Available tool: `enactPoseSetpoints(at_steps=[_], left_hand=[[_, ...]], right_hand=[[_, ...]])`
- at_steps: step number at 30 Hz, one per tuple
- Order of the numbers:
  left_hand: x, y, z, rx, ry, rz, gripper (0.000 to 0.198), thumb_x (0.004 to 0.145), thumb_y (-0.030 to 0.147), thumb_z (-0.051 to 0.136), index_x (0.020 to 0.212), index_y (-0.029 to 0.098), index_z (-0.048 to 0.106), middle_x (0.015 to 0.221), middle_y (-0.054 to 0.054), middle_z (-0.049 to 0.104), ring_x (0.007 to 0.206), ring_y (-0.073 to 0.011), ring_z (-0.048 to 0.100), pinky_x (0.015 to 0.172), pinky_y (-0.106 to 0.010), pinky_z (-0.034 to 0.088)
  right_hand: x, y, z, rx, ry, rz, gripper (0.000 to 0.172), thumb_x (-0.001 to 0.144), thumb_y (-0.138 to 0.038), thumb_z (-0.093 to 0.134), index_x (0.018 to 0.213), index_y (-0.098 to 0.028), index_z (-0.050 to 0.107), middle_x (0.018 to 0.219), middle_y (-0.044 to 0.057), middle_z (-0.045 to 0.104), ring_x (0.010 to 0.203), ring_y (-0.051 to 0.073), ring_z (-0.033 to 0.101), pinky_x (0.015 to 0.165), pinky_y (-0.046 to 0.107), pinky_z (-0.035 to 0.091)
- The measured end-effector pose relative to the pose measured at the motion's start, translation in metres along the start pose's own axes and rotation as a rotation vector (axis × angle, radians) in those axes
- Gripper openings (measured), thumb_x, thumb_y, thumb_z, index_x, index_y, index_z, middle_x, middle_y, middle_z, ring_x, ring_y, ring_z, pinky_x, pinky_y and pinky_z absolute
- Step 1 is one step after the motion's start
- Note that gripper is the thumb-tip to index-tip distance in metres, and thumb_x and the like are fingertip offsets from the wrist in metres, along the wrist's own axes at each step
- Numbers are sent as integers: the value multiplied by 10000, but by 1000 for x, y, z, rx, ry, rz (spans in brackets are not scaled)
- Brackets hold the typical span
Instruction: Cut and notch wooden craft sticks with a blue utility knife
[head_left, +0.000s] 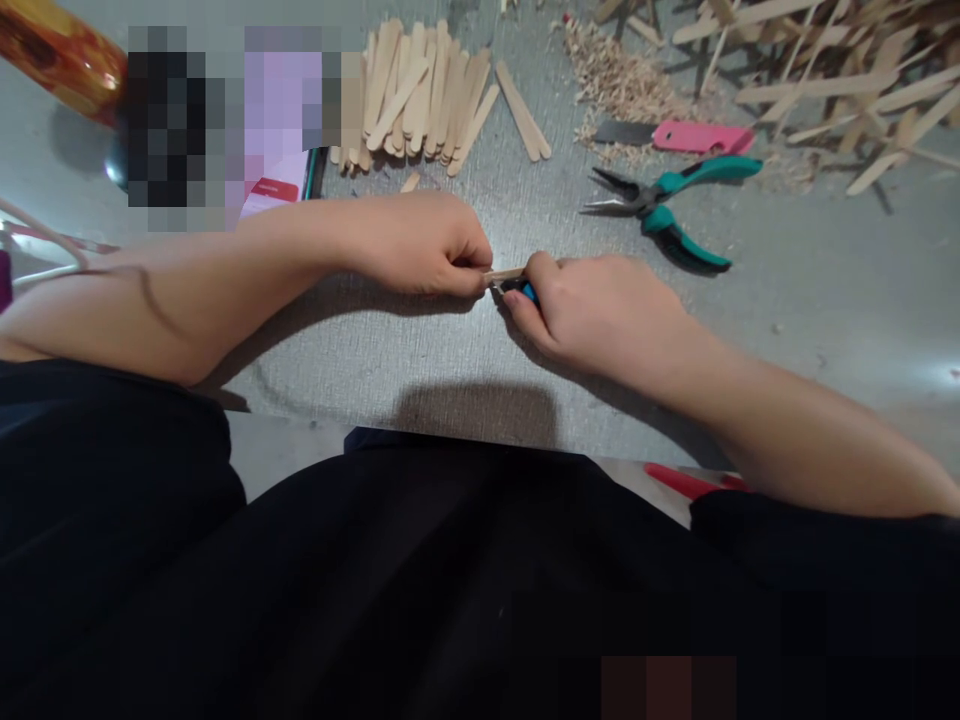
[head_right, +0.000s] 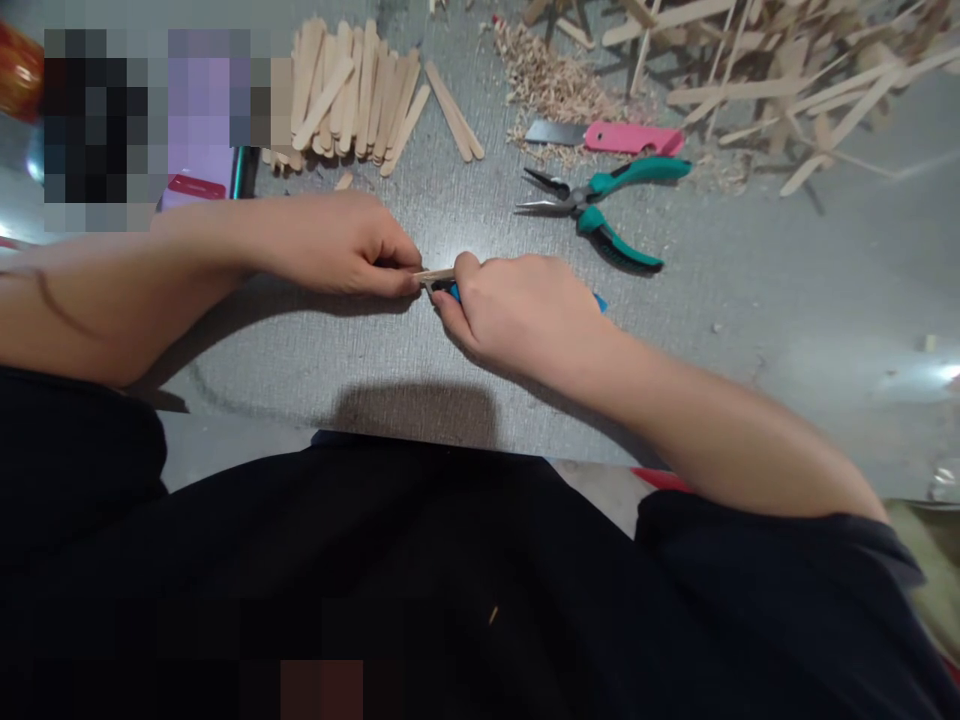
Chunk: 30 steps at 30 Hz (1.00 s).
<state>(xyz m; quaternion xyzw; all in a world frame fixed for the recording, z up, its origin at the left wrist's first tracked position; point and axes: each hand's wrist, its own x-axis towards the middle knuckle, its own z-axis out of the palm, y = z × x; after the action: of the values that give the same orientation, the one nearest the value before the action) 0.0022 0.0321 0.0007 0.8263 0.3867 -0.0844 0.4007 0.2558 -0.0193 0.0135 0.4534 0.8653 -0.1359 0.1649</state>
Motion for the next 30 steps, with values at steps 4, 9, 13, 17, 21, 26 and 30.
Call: enactPoseSetpoints(at_steps=[4, 9, 13, 17, 21, 26, 30], left_hand=[[-1, 2, 0, 34, 1, 10, 396, 1159, 465, 683, 861, 240, 816, 586, 0, 621, 793, -190, 567, 824, -365, 422], [2, 4, 5, 121, 64, -2, 337, 1060, 380, 681, 790, 224, 811, 559, -3, 567, 721, -205, 605, 768, -374, 376], [2, 5, 8, 187, 87, 8, 340, 1011, 374, 642, 764, 224, 822, 590, -28, 625, 660, -218, 616, 748, -386, 380], [2, 4, 9, 211, 100, 39, 337, 982, 380, 603, 770, 234, 820, 567, -28, 618, 606, -207, 571, 729, -377, 370], [4, 0, 10, 225, 120, 58, 329, 963, 387, 592, 731, 246, 778, 519, -15, 558, 553, -197, 502, 709, -384, 338], [6, -6, 12, 203, 129, 71, 332, 981, 392, 618, 715, 255, 762, 521, -14, 549, 605, -210, 529, 738, -400, 358], [6, -7, 12, 187, 135, 92, 348, 1011, 334, 654, 672, 257, 670, 497, 26, 463, 614, -161, 416, 749, -389, 343]], right_hand=[[-1, -2, -2, -5, -7, 1, 654, 1225, -579, 348, 1419, -114, 765, 1088, 265, 889, 862, 428, 800, 715, 450, 419], [-1, -4, 0, -11, -1, 9, 644, 1236, -562, 341, 1420, -99, 749, 1092, 273, 884, 890, 434, 823, 725, 444, 436], [-3, -8, -1, -21, 9, 19, 681, 1250, -562, 332, 1539, -70, 703, 1155, 279, 886, 989, 451, 857, 772, 431, 477], [-5, -13, -2, -12, -8, 46, 690, 1260, -524, 329, 1634, -44, 651, 1256, 305, 877, 1095, 464, 870, 813, 437, 516], [-5, -15, 2, -9, 26, 51, 729, 1269, -536, 327, 1726, -39, 601, 1267, 312, 871, 1101, 479, 869, 811, 459, 541], [-3, -17, 8, -15, 66, 72, 616, 1274, -539, 357, 1517, -108, 724, 1193, 279, 871, 1024, 443, 871, 781, 442, 552], [-2, -22, 11, -50, 94, 79, 576, 1279, -529, 354, 1440, -125, 732, 1119, 249, 858, 932, 414, 860, 705, 412, 530]])
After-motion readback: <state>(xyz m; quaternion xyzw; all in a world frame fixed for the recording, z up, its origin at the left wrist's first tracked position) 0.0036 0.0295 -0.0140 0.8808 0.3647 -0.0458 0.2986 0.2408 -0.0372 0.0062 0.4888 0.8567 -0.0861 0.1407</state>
